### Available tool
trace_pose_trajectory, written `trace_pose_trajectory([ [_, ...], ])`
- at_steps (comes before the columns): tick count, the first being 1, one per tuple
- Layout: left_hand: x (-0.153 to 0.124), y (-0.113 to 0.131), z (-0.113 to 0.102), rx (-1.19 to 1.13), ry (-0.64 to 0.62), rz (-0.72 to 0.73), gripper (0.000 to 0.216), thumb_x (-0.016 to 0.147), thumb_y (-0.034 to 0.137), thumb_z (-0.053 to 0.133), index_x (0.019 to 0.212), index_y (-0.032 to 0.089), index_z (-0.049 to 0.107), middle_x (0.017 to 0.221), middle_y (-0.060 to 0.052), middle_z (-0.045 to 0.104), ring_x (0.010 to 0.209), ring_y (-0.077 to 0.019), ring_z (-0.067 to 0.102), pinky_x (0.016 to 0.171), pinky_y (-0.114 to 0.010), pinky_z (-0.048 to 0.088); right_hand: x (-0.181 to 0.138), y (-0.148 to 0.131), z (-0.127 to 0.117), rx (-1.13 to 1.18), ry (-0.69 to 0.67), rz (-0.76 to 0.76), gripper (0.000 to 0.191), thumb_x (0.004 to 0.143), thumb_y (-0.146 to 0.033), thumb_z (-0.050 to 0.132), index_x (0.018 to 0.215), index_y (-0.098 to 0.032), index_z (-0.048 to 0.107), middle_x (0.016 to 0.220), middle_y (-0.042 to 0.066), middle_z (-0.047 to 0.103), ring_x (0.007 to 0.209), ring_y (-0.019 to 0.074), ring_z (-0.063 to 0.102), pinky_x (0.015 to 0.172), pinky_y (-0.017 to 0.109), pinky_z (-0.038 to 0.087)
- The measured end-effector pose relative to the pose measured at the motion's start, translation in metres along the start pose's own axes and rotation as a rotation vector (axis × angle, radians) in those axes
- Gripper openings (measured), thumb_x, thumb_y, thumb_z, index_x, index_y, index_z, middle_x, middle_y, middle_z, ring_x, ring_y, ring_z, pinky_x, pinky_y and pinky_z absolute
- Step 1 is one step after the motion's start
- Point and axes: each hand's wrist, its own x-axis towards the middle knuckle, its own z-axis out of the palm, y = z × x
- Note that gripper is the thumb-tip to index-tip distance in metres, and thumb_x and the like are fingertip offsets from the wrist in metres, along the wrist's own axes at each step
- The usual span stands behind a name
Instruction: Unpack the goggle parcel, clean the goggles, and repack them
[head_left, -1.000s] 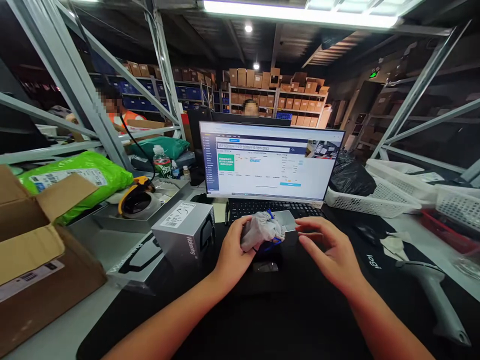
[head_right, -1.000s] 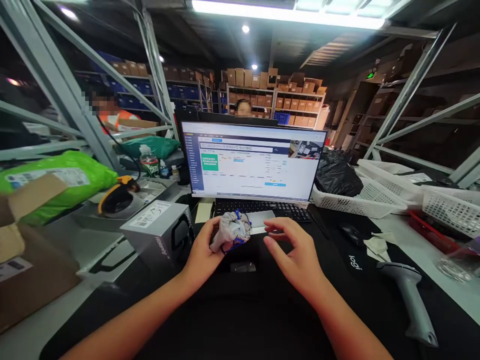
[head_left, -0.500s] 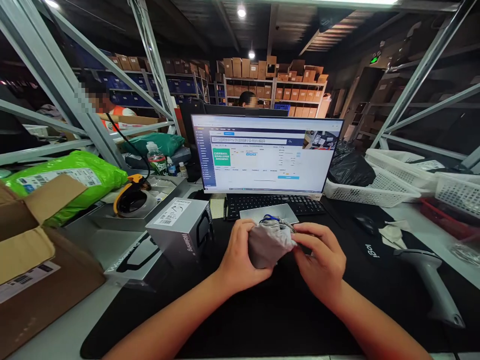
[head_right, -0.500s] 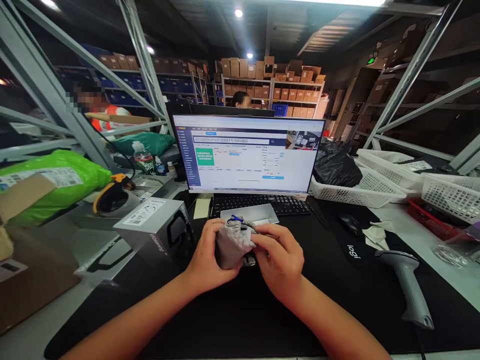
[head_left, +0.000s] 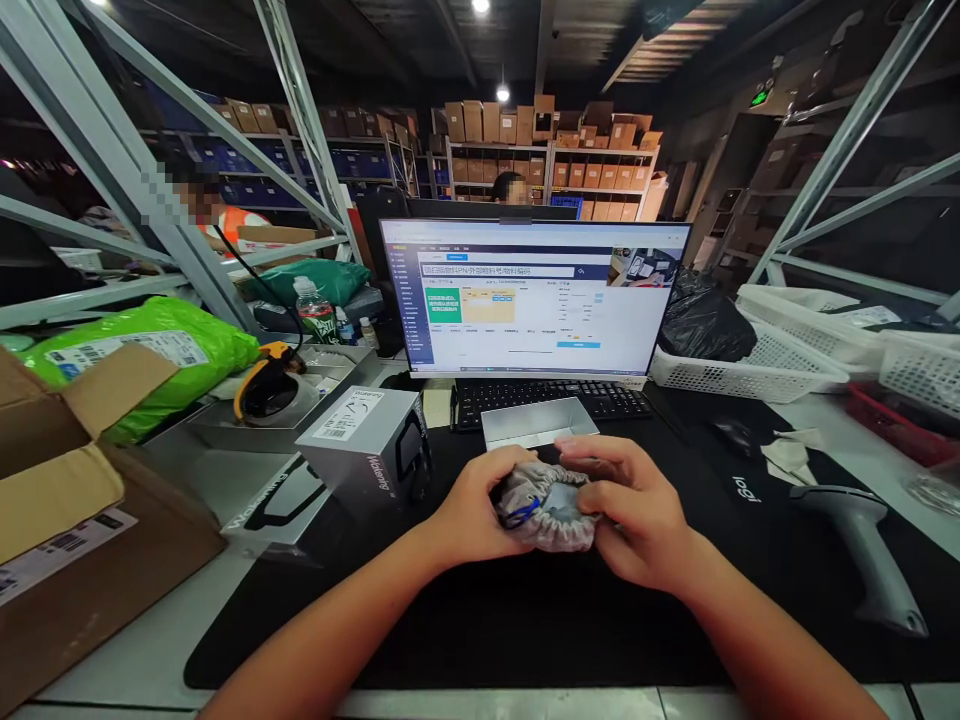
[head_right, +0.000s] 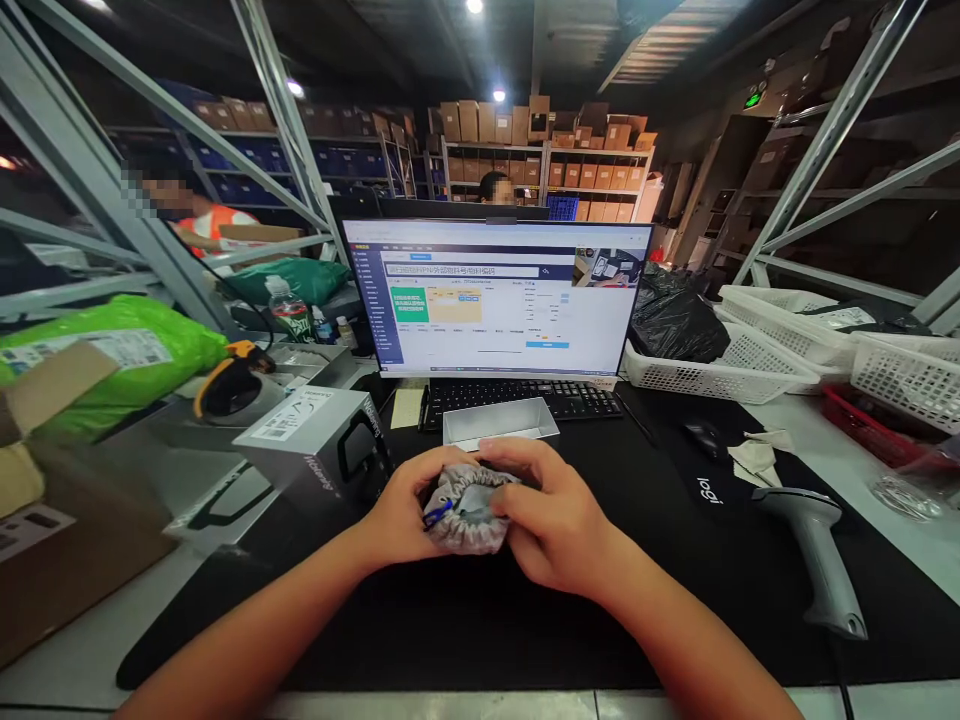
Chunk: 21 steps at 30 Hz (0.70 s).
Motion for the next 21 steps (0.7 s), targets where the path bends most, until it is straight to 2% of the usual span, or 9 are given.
trace_pose_trajectory([
  [3, 0.002, 0.005, -0.011, 0.144, 0.149, 0.031, 0.043, 0.066, 0.034, 0.086, 0.1, 0.019, 0.065, 0.094, -0.004, 0.071, 0.081, -0.019, 0.067, 0.071, -0.028, 0.052, 0.003, 0.005, -0.021, -0.032, -0.046, 0.029, 0.031, 0.073, 0.007, 0.05, 0.084, -0.021, 0.06, 0.128, 0.008, 0.055, 0.128, 0.0251, 0.057, 0.104, 0.042, 0.056],
  [5, 0.004, 0.008, -0.018, 0.22, 0.206, 0.038, 0.042, 0.068, 0.033, 0.085, 0.102, 0.019, 0.065, 0.096, -0.004, 0.072, 0.083, -0.0189, 0.068, 0.072, -0.028, 0.052, 0.005, 0.006, -0.031, -0.109, -0.064, 0.049, 0.032, 0.077, 0.006, 0.052, 0.086, -0.022, 0.063, 0.128, 0.008, 0.056, 0.126, 0.0237, 0.058, 0.103, 0.04, 0.056],
  [8, 0.006, 0.01, -0.021, 0.305, 0.283, 0.054, 0.043, 0.07, 0.035, 0.086, 0.105, 0.02, 0.064, 0.097, -0.004, 0.072, 0.086, -0.0194, 0.069, 0.075, -0.028, 0.053, 0.008, 0.0, -0.033, -0.273, -0.018, 0.058, 0.038, 0.084, 0.002, 0.055, 0.11, -0.023, 0.067, 0.134, 0.012, 0.057, 0.126, 0.0236, 0.058, 0.101, 0.04, 0.056],
  [11, 0.007, 0.01, -0.019, 0.397, 0.351, 0.069, 0.045, 0.071, 0.039, 0.087, 0.105, 0.02, 0.064, 0.095, -0.004, 0.072, 0.084, -0.0195, 0.068, 0.077, -0.03, 0.053, 0.008, -0.009, -0.019, -0.376, 0.011, -0.005, 0.04, 0.088, -0.014, 0.069, 0.127, -0.021, 0.065, 0.133, 0.016, 0.061, 0.124, 0.0271, 0.06, 0.101, 0.046, 0.057],
  [13, 0.006, 0.01, -0.017, 0.444, 0.347, 0.092, 0.046, 0.071, 0.041, 0.087, 0.105, 0.02, 0.064, 0.097, -0.005, 0.072, 0.088, -0.0214, 0.069, 0.08, -0.033, 0.054, 0.008, -0.01, -0.006, -0.437, 0.034, -0.06, 0.041, 0.087, -0.019, 0.074, 0.127, -0.021, 0.066, 0.128, 0.015, 0.066, 0.119, 0.0278, 0.064, 0.099, 0.047, 0.058],
  [16, 0.003, 0.012, -0.014, 0.478, 0.287, 0.1, 0.044, 0.072, 0.042, 0.085, 0.105, 0.021, 0.064, 0.098, -0.007, 0.073, 0.091, -0.0239, 0.069, 0.084, -0.037, 0.054, 0.006, -0.007, 0.007, -0.477, 0.166, -0.143, 0.041, 0.086, -0.008, 0.07, 0.124, -0.024, 0.07, 0.112, 0.008, 0.076, 0.106, 0.0237, 0.071, 0.089, 0.041, 0.062],
  [21, 0.002, 0.011, -0.009, 0.397, 0.2, 0.018, 0.044, 0.071, 0.029, 0.082, 0.109, 0.021, 0.061, 0.098, -0.004, 0.07, 0.087, -0.0201, 0.067, 0.081, -0.032, 0.054, 0.003, -0.003, 0.009, -0.456, 0.303, -0.165, 0.035, 0.085, -0.005, 0.07, 0.113, -0.025, 0.074, 0.092, 0.003, 0.079, 0.092, 0.0205, 0.073, 0.076, 0.035, 0.064],
])
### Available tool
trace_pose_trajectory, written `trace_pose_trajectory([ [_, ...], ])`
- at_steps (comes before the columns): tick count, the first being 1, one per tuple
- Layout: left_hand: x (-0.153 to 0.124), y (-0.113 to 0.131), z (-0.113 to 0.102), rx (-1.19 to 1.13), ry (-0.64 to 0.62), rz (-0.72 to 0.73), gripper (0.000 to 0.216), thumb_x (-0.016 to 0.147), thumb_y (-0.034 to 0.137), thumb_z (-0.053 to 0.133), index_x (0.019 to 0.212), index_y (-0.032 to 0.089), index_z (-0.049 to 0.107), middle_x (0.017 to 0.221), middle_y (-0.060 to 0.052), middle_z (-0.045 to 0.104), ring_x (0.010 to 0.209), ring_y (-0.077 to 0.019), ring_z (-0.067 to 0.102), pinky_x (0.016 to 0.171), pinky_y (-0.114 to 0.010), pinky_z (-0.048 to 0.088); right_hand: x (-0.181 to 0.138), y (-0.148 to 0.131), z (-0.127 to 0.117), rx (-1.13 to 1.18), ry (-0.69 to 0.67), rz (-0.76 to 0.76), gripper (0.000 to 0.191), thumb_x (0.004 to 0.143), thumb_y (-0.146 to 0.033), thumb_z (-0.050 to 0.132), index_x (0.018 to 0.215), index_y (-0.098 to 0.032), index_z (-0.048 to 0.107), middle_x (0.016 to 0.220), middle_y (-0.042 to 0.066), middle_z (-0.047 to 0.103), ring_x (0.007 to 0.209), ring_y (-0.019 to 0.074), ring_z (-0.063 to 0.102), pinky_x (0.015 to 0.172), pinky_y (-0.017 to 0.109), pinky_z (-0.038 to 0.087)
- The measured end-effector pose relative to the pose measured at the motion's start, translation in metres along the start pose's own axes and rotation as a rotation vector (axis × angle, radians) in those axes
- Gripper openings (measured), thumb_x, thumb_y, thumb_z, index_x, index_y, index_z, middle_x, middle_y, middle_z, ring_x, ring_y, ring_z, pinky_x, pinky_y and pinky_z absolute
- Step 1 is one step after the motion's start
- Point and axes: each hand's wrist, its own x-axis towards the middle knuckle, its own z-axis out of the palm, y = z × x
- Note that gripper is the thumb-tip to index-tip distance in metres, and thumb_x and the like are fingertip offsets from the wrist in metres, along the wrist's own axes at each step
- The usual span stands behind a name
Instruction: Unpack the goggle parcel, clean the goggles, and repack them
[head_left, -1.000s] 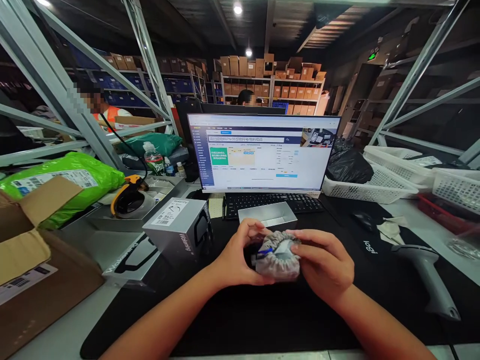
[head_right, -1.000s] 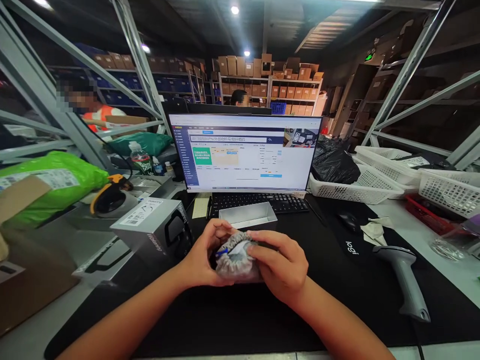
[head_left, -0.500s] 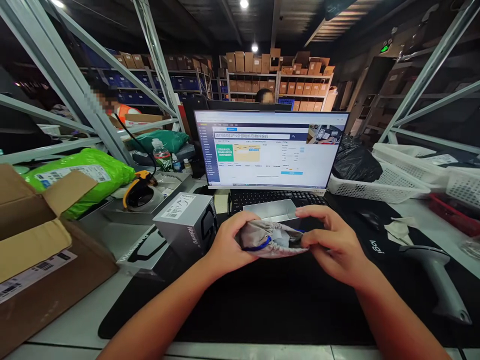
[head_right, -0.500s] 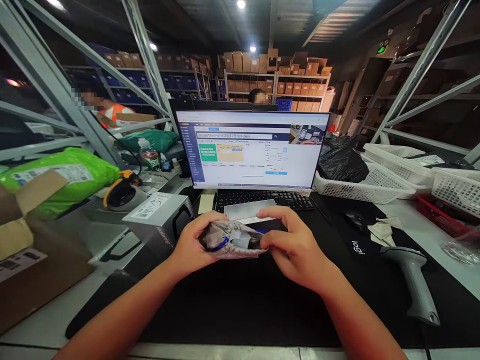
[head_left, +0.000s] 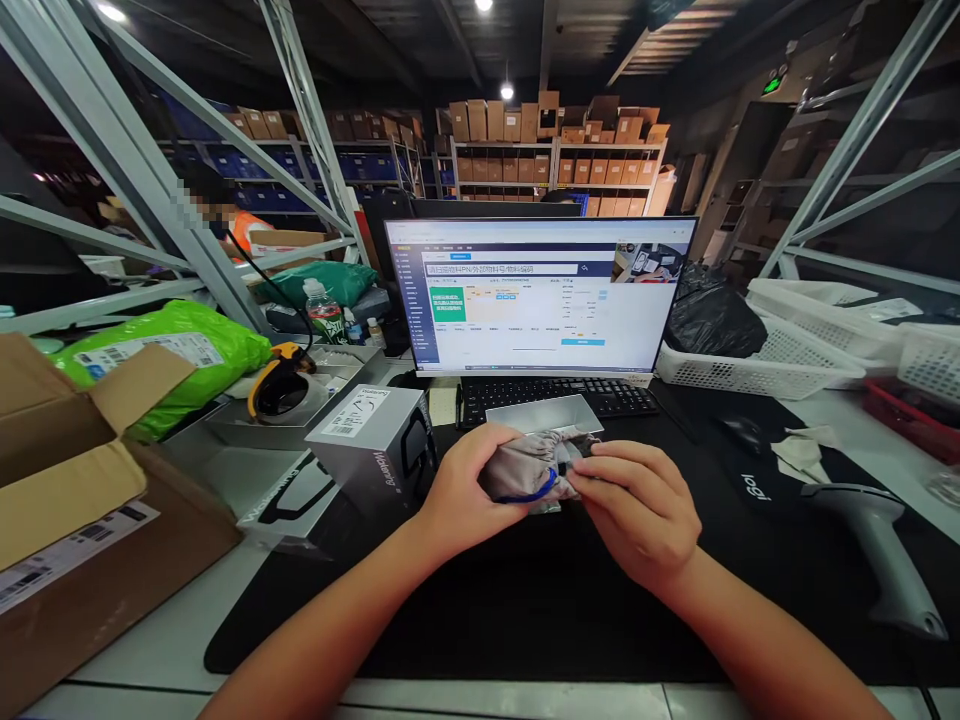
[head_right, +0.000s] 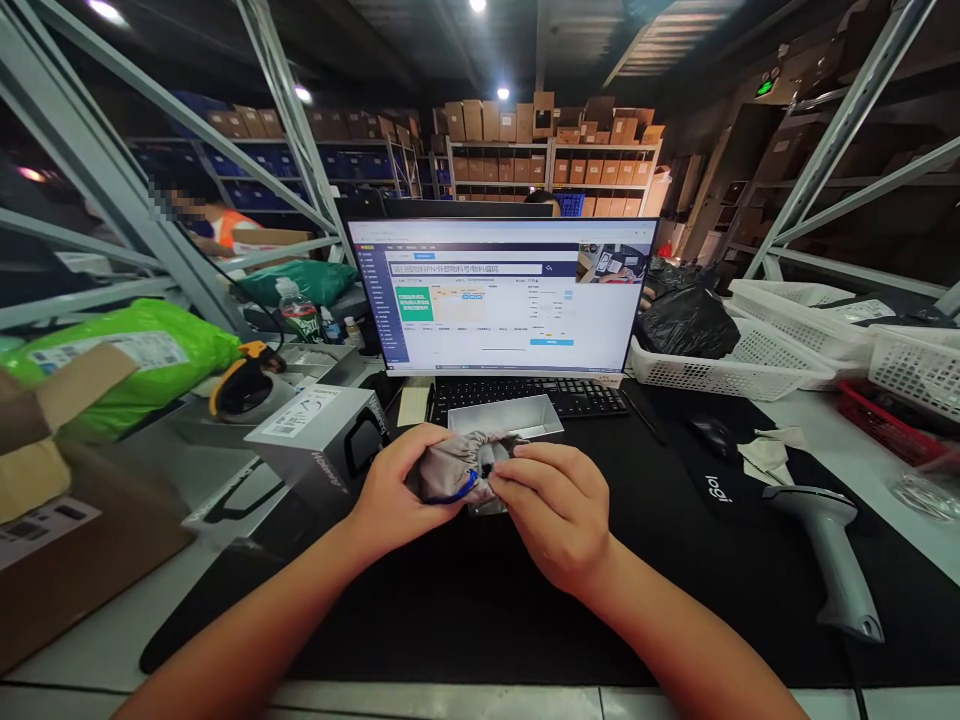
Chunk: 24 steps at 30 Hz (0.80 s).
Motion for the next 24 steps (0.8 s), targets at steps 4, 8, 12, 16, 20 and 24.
trace_pose_trajectory([
  [4, -0.001, -0.001, 0.009, -0.062, -0.087, -0.083, 0.055, 0.069, 0.025, 0.081, 0.119, 0.022, 0.058, 0.108, -0.005, 0.069, 0.097, -0.0218, 0.066, 0.087, -0.033, 0.053, -0.001, 0.001, -0.004, -0.094, 0.033, -0.028, 0.027, 0.084, -0.005, 0.073, 0.101, -0.025, 0.076, 0.088, 0.001, 0.079, 0.087, 0.0198, 0.07, 0.073, 0.034, 0.063],
  [8, -0.002, -0.004, 0.018, -0.222, -0.141, -0.188, 0.05, 0.068, 0.023, 0.079, 0.114, 0.02, 0.06, 0.106, -0.005, 0.069, 0.096, -0.0229, 0.067, 0.088, -0.034, 0.053, 0.003, 0.004, -0.007, -0.108, 0.032, -0.221, 0.02, 0.083, -0.007, 0.074, 0.079, -0.026, 0.072, 0.094, -0.002, 0.08, 0.086, 0.0166, 0.066, 0.077, 0.032, 0.061],
  [12, -0.002, -0.009, 0.02, -0.451, -0.097, -0.288, 0.046, 0.068, 0.03, 0.082, 0.108, 0.019, 0.061, 0.1, -0.004, 0.067, 0.09, -0.021, 0.066, 0.079, -0.03, 0.053, 0.011, 0.009, -0.014, -0.115, -0.096, -0.353, 0.023, 0.09, -0.012, 0.067, 0.071, -0.026, 0.066, 0.092, -0.007, 0.079, 0.076, 0.0117, 0.062, 0.068, 0.028, 0.053],
  [16, 0.001, -0.013, 0.014, -0.574, -0.081, -0.329, 0.051, 0.07, 0.04, 0.084, 0.108, 0.017, 0.058, 0.101, -0.006, 0.067, 0.092, -0.0215, 0.065, 0.08, -0.03, 0.052, 0.014, 0.012, -0.021, -0.243, -0.252, -0.167, 0.016, 0.096, -0.013, 0.059, 0.086, -0.025, 0.065, 0.095, -0.005, 0.079, 0.082, 0.014, 0.063, 0.077, 0.034, 0.048],
  [20, 0.003, -0.015, 0.009, -0.526, -0.073, -0.262, 0.049, 0.075, 0.046, 0.079, 0.109, 0.017, 0.058, 0.102, -0.008, 0.066, 0.093, -0.0224, 0.064, 0.081, -0.03, 0.051, 0.011, 0.011, -0.025, -0.392, -0.331, -0.079, 0.016, 0.092, -0.013, 0.066, 0.089, -0.028, 0.062, 0.097, -0.009, 0.078, 0.091, 0.0145, 0.065, 0.096, 0.036, 0.043],
  [24, 0.004, -0.018, 0.006, -0.436, -0.025, -0.261, 0.047, 0.07, 0.04, 0.083, 0.105, 0.018, 0.059, 0.097, -0.005, 0.066, 0.088, -0.0203, 0.063, 0.078, -0.029, 0.049, 0.009, 0.01, -0.024, -0.381, -0.376, 0.016, 0.018, 0.092, -0.012, 0.066, 0.095, -0.03, 0.065, 0.105, -0.008, 0.077, 0.108, 0.0183, 0.064, 0.111, 0.041, 0.035],
])
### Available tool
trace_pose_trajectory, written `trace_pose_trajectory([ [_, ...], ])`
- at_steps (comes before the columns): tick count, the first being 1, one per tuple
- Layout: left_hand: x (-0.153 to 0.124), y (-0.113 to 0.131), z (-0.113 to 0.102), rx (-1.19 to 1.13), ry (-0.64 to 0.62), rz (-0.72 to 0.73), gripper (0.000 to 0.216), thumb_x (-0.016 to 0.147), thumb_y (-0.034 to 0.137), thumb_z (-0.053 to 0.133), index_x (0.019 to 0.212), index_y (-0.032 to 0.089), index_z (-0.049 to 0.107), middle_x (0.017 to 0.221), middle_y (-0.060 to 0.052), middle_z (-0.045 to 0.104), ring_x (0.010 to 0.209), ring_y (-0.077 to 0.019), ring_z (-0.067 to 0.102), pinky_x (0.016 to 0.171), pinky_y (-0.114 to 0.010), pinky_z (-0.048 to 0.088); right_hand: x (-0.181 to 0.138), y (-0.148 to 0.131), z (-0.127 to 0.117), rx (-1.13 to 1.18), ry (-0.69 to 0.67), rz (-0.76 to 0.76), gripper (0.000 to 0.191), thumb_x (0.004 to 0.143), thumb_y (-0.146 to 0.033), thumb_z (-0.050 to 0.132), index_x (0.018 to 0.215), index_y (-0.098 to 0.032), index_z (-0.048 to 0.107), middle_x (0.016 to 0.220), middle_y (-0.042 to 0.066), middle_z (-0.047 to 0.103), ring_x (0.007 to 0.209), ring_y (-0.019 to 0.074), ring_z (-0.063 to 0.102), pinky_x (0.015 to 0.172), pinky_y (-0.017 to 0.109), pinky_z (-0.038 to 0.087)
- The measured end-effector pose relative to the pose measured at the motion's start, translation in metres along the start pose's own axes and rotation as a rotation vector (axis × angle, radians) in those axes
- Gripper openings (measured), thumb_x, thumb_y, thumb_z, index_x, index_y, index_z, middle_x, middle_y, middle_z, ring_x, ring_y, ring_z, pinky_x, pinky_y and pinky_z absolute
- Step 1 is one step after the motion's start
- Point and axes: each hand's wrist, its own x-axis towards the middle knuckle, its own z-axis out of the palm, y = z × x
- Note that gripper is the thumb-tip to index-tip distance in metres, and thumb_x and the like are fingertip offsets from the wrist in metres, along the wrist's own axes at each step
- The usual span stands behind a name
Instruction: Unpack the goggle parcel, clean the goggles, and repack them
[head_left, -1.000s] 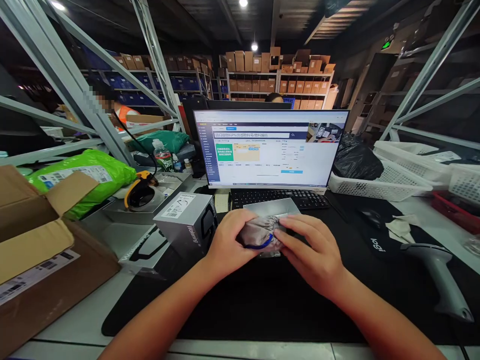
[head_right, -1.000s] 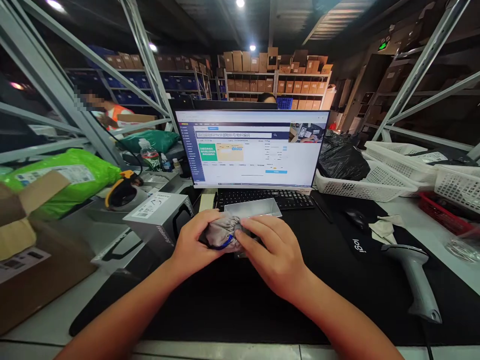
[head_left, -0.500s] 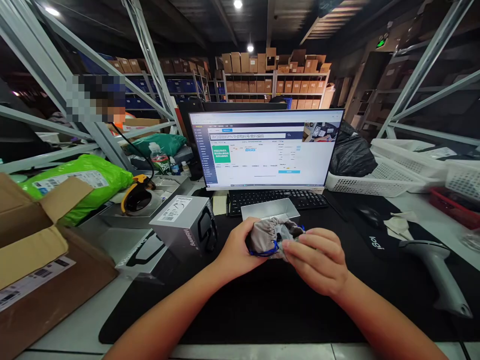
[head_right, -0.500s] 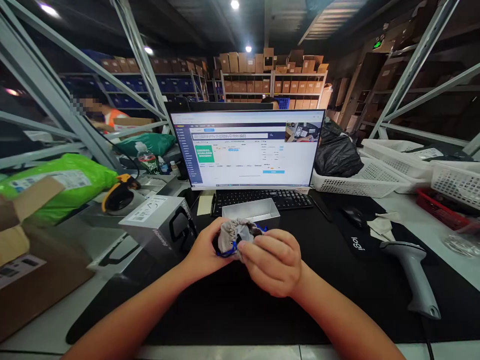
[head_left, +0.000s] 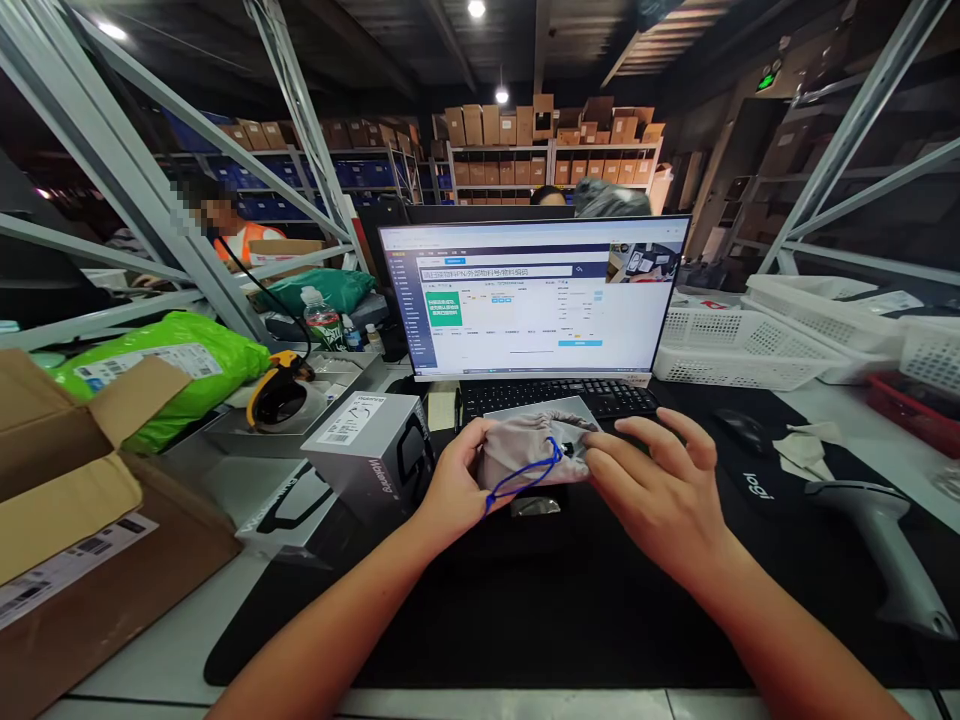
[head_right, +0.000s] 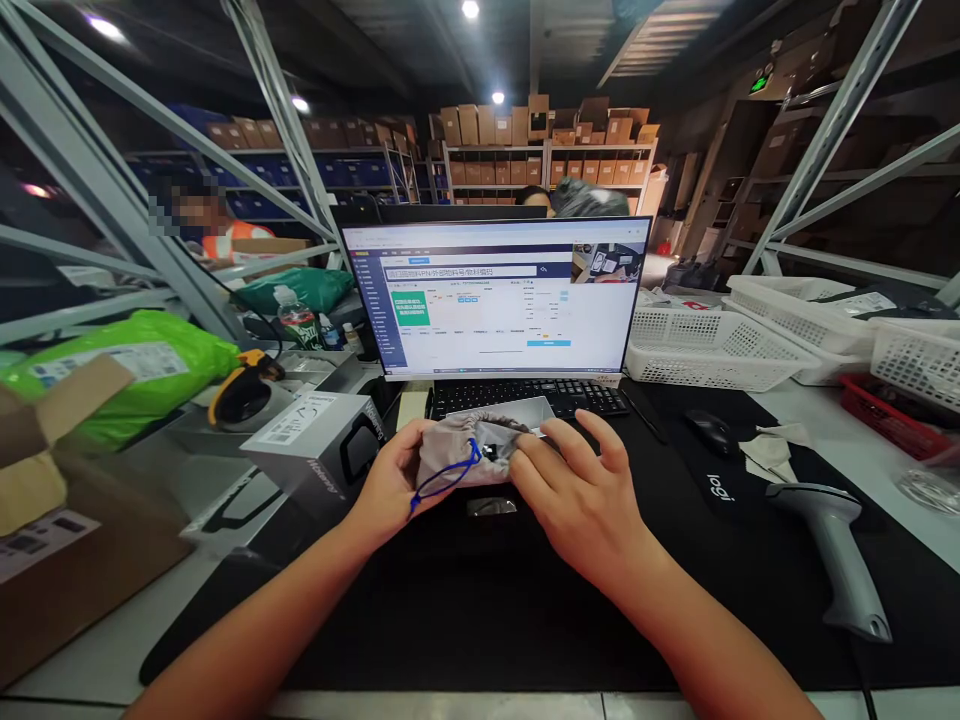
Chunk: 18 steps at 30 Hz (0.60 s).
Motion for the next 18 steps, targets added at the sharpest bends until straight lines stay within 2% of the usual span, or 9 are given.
trace_pose_trajectory([
  [3, 0.001, 0.001, -0.007, 0.111, 0.035, 0.035, 0.045, 0.067, 0.033, 0.082, 0.105, 0.019, 0.06, 0.096, -0.004, 0.066, 0.087, -0.0201, 0.062, 0.078, -0.029, 0.048, 0.003, 0.007, -0.001, 0.273, -0.122, 0.083, 0.024, 0.092, -0.023, 0.07, 0.115, -0.028, 0.065, 0.114, 0.0, 0.076, 0.111, 0.024, 0.062, 0.106, 0.047, 0.042],
  [5, 0.002, 0.005, -0.012, 0.207, 0.032, 0.086, 0.045, 0.066, 0.03, 0.08, 0.105, 0.019, 0.061, 0.098, -0.004, 0.066, 0.088, -0.0211, 0.063, 0.078, -0.03, 0.048, 0.004, 0.014, -0.004, 0.51, -0.242, 0.13, 0.037, 0.093, -0.031, 0.07, 0.129, -0.027, 0.061, 0.117, 0.005, 0.073, 0.113, 0.0246, 0.061, 0.099, 0.044, 0.049],
  [6, 0.002, 0.007, -0.014, 0.26, 0.026, 0.111, 0.046, 0.065, 0.029, 0.08, 0.105, 0.019, 0.061, 0.098, -0.005, 0.066, 0.089, -0.0216, 0.063, 0.078, -0.031, 0.048, 0.005, 0.017, -0.005, 0.61, -0.288, 0.143, 0.038, 0.095, -0.031, 0.068, 0.132, -0.027, 0.061, 0.118, 0.006, 0.072, 0.114, 0.0236, 0.061, 0.096, 0.042, 0.051],
  [9, 0.001, 0.013, -0.017, 0.408, -0.004, 0.182, 0.045, 0.066, 0.027, 0.079, 0.106, 0.019, 0.061, 0.102, -0.006, 0.066, 0.092, -0.0225, 0.064, 0.08, -0.032, 0.049, 0.006, 0.02, -0.004, 0.722, -0.285, 0.145, 0.022, 0.099, -0.025, 0.059, 0.119, -0.027, 0.068, 0.109, 0.005, 0.074, 0.108, 0.0213, 0.062, 0.092, 0.039, 0.053],
  [11, 0.0, 0.016, -0.017, 0.466, -0.021, 0.207, 0.045, 0.068, 0.027, 0.08, 0.108, 0.02, 0.061, 0.103, -0.006, 0.066, 0.094, -0.0227, 0.063, 0.082, -0.034, 0.05, 0.006, 0.016, 0.003, 0.666, -0.244, 0.143, 0.014, 0.095, -0.02, 0.063, 0.107, -0.024, 0.07, 0.1, 0.005, 0.074, 0.099, 0.0218, 0.063, 0.089, 0.04, 0.054],
  [14, -0.002, 0.018, -0.015, 0.499, -0.086, 0.203, 0.045, 0.071, 0.03, 0.082, 0.111, 0.02, 0.062, 0.105, -0.007, 0.067, 0.096, -0.024, 0.063, 0.086, -0.037, 0.052, 0.006, 0.006, 0.016, 0.575, -0.207, 0.147, 0.006, 0.087, -0.016, 0.069, 0.091, -0.021, 0.07, 0.082, 0.004, 0.072, 0.08, 0.0201, 0.062, 0.073, 0.034, 0.053],
  [16, -0.004, 0.019, -0.014, 0.479, -0.115, 0.188, 0.051, 0.07, 0.036, 0.086, 0.113, 0.021, 0.063, 0.109, -0.009, 0.067, 0.1, -0.0259, 0.063, 0.091, -0.039, 0.052, 0.003, 0.002, 0.021, 0.587, -0.203, 0.16, 0.01, 0.087, -0.015, 0.065, 0.081, -0.021, 0.07, 0.072, 0.002, 0.069, 0.069, 0.0176, 0.062, 0.061, 0.028, 0.051],
  [18, -0.007, 0.019, -0.013, 0.396, -0.085, 0.164, 0.069, 0.065, 0.052, 0.089, 0.121, 0.021, 0.062, 0.121, -0.012, 0.066, 0.114, -0.0303, 0.061, 0.102, -0.044, 0.049, -0.002, 0.006, 0.022, 0.634, -0.186, 0.224, 0.017, 0.088, -0.016, 0.06, 0.081, -0.022, 0.073, 0.073, 0.002, 0.073, 0.066, 0.0173, 0.068, 0.058, 0.026, 0.052],
])
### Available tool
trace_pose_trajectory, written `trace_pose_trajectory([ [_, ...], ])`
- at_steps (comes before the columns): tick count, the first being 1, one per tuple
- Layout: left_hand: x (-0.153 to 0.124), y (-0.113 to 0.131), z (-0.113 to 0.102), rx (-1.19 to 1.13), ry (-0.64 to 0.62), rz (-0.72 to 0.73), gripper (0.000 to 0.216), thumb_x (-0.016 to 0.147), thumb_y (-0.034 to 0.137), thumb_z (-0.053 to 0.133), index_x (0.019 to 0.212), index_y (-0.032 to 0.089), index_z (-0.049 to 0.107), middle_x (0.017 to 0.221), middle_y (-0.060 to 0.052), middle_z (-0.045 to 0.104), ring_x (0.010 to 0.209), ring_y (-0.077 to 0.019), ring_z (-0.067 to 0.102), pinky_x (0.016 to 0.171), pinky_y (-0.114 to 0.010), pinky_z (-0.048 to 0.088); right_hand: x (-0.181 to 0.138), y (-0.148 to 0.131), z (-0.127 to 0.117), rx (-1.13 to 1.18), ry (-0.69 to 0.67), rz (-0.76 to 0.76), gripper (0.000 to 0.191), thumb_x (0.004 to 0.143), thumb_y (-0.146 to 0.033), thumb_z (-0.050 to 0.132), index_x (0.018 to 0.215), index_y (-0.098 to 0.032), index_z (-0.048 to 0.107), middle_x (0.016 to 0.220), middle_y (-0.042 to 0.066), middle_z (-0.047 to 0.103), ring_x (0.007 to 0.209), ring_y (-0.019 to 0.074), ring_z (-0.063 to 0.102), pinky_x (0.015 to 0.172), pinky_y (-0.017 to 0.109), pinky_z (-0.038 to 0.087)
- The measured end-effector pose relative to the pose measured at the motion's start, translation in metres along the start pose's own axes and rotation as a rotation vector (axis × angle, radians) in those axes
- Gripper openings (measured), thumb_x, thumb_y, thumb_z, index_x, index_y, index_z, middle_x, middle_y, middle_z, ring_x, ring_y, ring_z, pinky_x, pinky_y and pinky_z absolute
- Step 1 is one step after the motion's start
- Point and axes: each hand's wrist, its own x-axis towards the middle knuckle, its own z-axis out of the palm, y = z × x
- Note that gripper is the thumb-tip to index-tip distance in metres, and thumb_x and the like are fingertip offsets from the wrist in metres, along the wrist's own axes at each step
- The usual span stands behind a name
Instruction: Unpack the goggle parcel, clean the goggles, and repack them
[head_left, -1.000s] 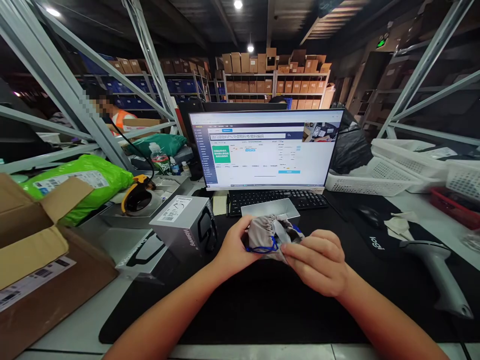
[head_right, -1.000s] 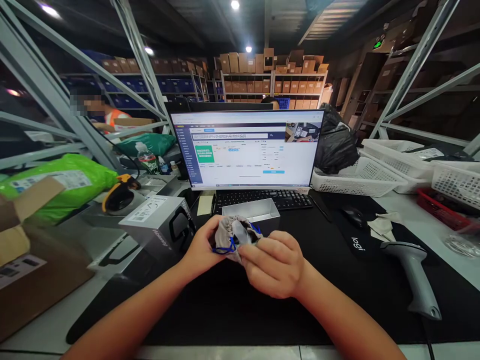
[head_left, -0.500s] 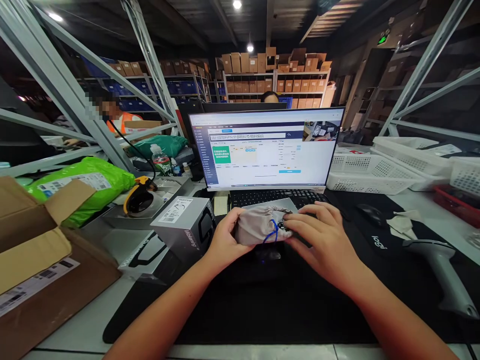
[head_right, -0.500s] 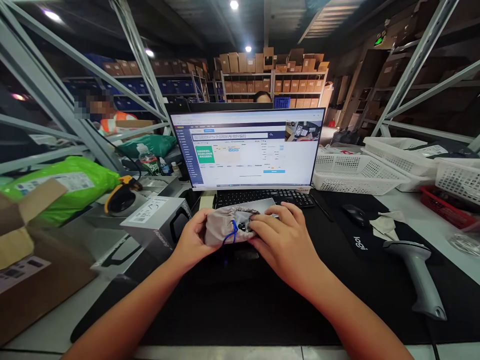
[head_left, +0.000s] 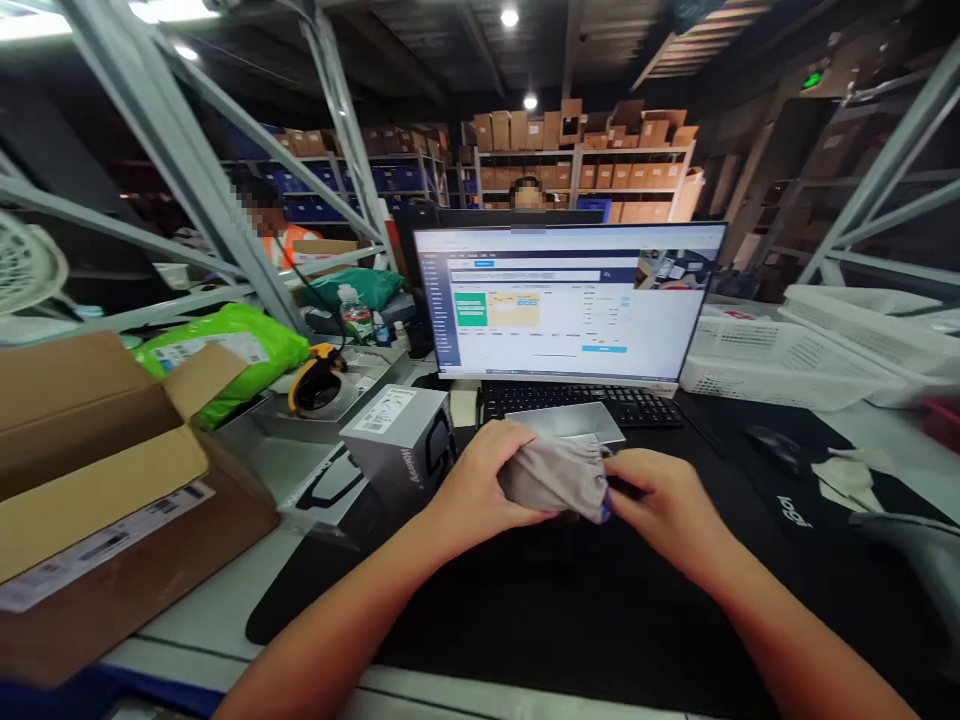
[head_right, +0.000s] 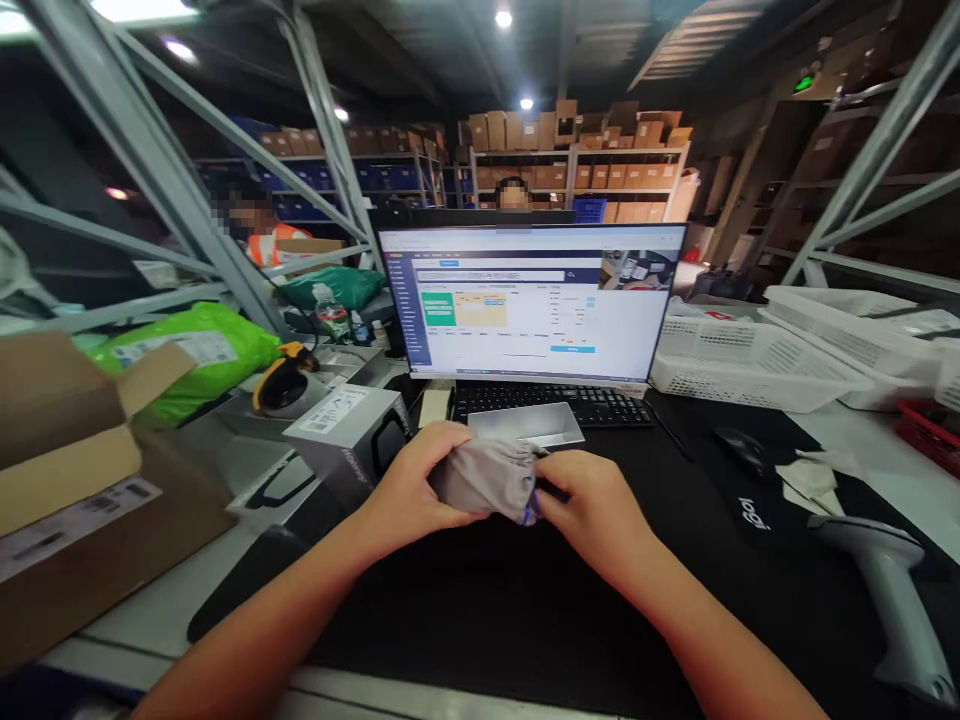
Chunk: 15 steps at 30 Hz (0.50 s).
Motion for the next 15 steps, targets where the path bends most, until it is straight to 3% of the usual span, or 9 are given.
trace_pose_trajectory([
  [3, -0.005, 0.001, 0.004, -0.258, 0.127, -0.147, 0.098, 0.064, 0.083, 0.074, 0.137, 0.022, 0.054, 0.145, -0.017, 0.053, 0.136, -0.0352, 0.048, 0.117, -0.05, 0.036, -0.006, 0.012, -0.012, 0.096, 0.087, 0.163, 0.017, 0.086, -0.024, 0.063, 0.089, -0.024, 0.079, 0.083, 0.002, 0.079, 0.072, 0.021, 0.075, 0.064, 0.027, 0.059],
  [5, -0.009, 0.001, 0.008, -0.525, 0.212, -0.344, 0.095, 0.072, 0.088, 0.06, 0.139, 0.021, 0.052, 0.146, -0.018, 0.052, 0.135, -0.0334, 0.05, 0.116, -0.051, 0.039, -0.007, 0.022, -0.02, 0.156, 0.093, 0.283, 0.016, 0.083, -0.031, 0.069, 0.091, -0.025, 0.081, 0.083, 0.002, 0.079, 0.071, 0.0227, 0.075, 0.063, 0.027, 0.06],
  [7, -0.012, 0.001, 0.012, -0.85, 0.219, -0.559, 0.083, 0.077, 0.084, 0.06, 0.131, 0.021, 0.057, 0.132, -0.015, 0.061, 0.119, -0.0301, 0.061, 0.103, -0.049, 0.051, -0.007, 0.03, -0.022, 0.206, 0.045, 0.353, 0.018, 0.08, -0.037, 0.074, 0.091, -0.026, 0.082, 0.081, 0.001, 0.079, 0.067, 0.0232, 0.075, 0.059, 0.026, 0.06],
  [9, -0.016, 0.001, 0.013, -1.094, 0.228, -0.687, 0.067, 0.075, 0.073, 0.073, 0.116, 0.02, 0.065, 0.11, -0.009, 0.068, 0.095, -0.0225, 0.067, 0.085, -0.04, 0.058, -0.007, 0.034, -0.018, 0.228, -0.018, 0.349, 0.02, 0.076, -0.04, 0.077, 0.09, -0.026, 0.083, 0.08, 0.002, 0.079, 0.067, 0.0244, 0.075, 0.059, 0.027, 0.062],
  [12, -0.024, 0.002, 0.012, -1.168, 0.351, -0.724, 0.053, 0.065, 0.052, 0.091, 0.098, 0.017, 0.07, 0.089, -0.002, 0.066, 0.076, -0.0116, 0.062, 0.071, -0.025, 0.054, -0.007, 0.037, -0.009, 0.186, -0.027, 0.286, 0.024, 0.076, -0.046, 0.078, 0.085, -0.025, 0.083, 0.082, 0.005, 0.079, 0.072, 0.0269, 0.076, 0.067, 0.031, 0.064],
  [15, -0.032, 0.003, 0.009, -1.148, 0.418, -0.745, 0.051, 0.056, 0.045, 0.097, 0.088, 0.015, 0.071, 0.08, 0.0, 0.066, 0.068, -0.0093, 0.06, 0.063, -0.021, 0.051, -0.006, 0.041, -0.009, 0.147, 0.019, 0.264, 0.024, 0.078, -0.048, 0.076, 0.086, -0.026, 0.083, 0.086, 0.006, 0.079, 0.076, 0.0268, 0.076, 0.071, 0.033, 0.065],
])
